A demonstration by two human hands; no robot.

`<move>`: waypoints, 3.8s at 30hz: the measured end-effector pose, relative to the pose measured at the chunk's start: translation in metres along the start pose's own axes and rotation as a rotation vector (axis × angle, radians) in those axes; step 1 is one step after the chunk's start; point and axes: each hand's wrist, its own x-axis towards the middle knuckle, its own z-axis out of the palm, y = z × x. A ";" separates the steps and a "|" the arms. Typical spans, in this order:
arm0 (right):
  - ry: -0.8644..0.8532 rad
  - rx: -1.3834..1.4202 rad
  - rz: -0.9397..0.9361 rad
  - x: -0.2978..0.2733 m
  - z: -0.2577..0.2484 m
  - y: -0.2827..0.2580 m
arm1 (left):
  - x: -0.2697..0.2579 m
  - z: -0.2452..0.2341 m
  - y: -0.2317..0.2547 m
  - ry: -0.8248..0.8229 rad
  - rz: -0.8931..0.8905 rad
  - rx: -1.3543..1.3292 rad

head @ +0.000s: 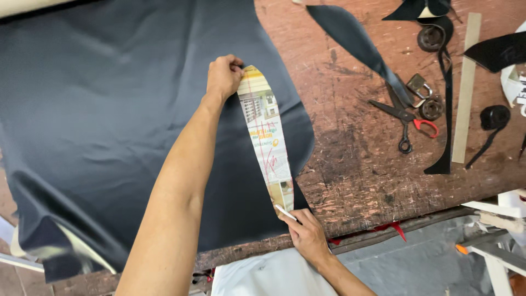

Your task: The person uses a paper template to cut a piece of black fabric with scissors. They secure the template with weights, cut along the edges, remove the cut piece, and then place a newspaper template on the remaining fabric.

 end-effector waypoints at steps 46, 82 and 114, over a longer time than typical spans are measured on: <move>-0.005 0.091 0.022 0.022 0.003 -0.013 | -0.180 0.004 0.048 0.335 0.455 -0.093; 0.370 -0.003 0.255 -0.026 -0.063 0.061 | -0.335 0.025 0.029 -0.386 0.410 0.475; 0.071 -0.124 -0.011 0.031 0.009 0.018 | -0.332 0.033 0.022 -0.339 0.387 0.449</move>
